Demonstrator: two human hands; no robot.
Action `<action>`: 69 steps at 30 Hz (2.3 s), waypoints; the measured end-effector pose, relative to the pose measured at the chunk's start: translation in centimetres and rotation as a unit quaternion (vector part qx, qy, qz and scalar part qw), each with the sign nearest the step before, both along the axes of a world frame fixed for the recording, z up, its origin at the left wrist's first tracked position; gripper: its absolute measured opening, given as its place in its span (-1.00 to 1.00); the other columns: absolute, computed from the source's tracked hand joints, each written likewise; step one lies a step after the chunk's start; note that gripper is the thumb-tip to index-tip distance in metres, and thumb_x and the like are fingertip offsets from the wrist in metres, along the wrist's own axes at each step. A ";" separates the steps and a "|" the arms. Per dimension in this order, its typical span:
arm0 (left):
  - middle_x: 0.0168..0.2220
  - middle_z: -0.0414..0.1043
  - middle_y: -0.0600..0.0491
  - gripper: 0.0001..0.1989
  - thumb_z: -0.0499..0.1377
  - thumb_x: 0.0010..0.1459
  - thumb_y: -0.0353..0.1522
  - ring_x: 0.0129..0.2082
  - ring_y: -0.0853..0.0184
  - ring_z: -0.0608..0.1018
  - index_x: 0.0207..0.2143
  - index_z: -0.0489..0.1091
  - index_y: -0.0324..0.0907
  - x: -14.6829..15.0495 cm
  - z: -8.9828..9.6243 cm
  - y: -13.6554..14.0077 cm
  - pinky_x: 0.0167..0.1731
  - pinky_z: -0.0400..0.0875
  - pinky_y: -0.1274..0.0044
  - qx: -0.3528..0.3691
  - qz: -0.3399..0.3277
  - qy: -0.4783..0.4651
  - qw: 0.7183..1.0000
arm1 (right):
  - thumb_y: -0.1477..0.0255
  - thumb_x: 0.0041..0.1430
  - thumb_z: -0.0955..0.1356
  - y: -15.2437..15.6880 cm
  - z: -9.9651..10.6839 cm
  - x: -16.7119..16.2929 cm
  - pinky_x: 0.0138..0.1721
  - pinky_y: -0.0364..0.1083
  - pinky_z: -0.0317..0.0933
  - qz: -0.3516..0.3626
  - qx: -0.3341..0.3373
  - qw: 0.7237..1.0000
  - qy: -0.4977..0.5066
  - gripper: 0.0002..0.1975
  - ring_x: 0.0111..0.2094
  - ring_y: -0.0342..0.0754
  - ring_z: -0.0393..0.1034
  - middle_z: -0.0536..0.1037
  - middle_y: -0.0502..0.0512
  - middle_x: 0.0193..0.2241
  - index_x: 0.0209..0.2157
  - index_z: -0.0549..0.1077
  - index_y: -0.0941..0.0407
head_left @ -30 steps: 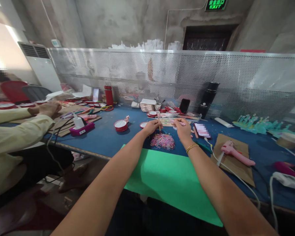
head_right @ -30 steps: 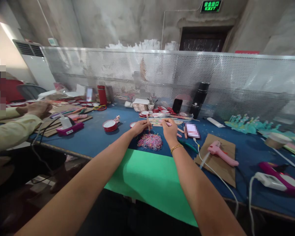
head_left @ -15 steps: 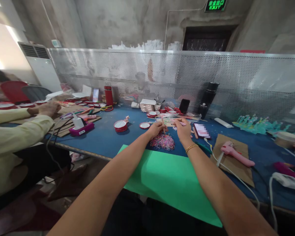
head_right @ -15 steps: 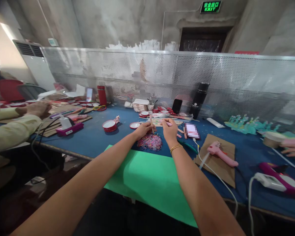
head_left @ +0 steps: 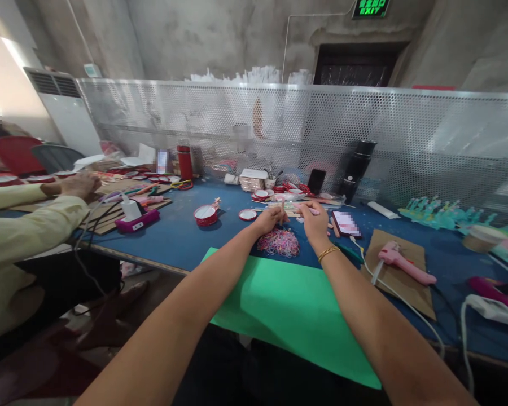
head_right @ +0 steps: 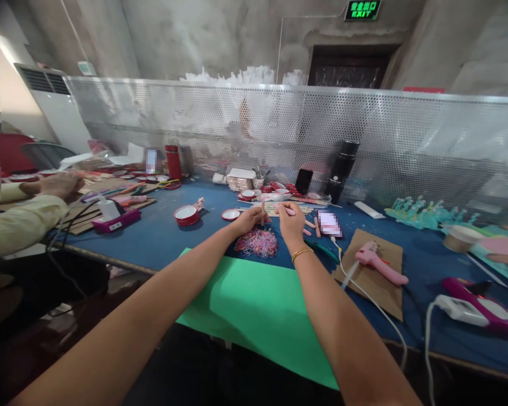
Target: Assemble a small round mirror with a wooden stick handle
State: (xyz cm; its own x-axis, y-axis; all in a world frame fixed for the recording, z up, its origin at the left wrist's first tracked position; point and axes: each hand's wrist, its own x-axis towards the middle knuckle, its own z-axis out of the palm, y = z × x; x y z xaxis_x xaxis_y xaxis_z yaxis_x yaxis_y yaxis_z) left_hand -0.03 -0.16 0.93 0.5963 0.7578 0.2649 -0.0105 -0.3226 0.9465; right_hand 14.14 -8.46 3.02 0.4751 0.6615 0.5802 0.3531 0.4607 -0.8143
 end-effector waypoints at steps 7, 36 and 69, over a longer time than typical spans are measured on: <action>-0.50 0.48 0.00 -0.69 0.16 0.07 -0.14 -0.41 0.32 0.54 -0.42 0.29 -0.23 -0.3 0.7 -1.5 -0.28 0.38 0.46 -0.110 -0.040 -0.010 0.993 | 0.27 0.01 0.28 -0.2 0.1 -0.1 -0.25 -0.06 0.25 -0.001 0.015 1.000 0.001 -0.79 -0.42 -0.04 0.41 0.51 0.00 -0.54 -0.44 0.44 0.11; -0.60 0.34 0.13 -0.69 0.16 -0.02 -0.16 -0.62 0.48 0.23 -0.45 0.43 -0.26 -0.7 -0.2 -0.4 -0.56 0.09 0.57 0.050 0.040 0.108 0.992 | 0.28 0.04 0.26 -1.1 0.4 -0.9 -0.27 -0.10 0.16 0.015 -0.015 0.995 -0.102 -0.80 -0.40 -0.06 0.36 0.52 -0.01 -0.49 -0.49 0.43 0.09; -0.59 0.34 0.13 -0.67 0.15 -0.02 -0.15 -0.63 0.50 0.21 -0.44 0.42 -0.28 -0.8 0.2 -0.8 -0.57 0.06 0.59 0.051 0.042 0.121 0.990 | 0.34 0.04 0.25 -1.3 0.5 -1.1 -0.28 -0.11 0.15 0.029 -0.012 0.994 -0.108 -0.83 -0.41 -0.07 0.34 0.51 -0.02 -0.51 -0.52 0.40 0.09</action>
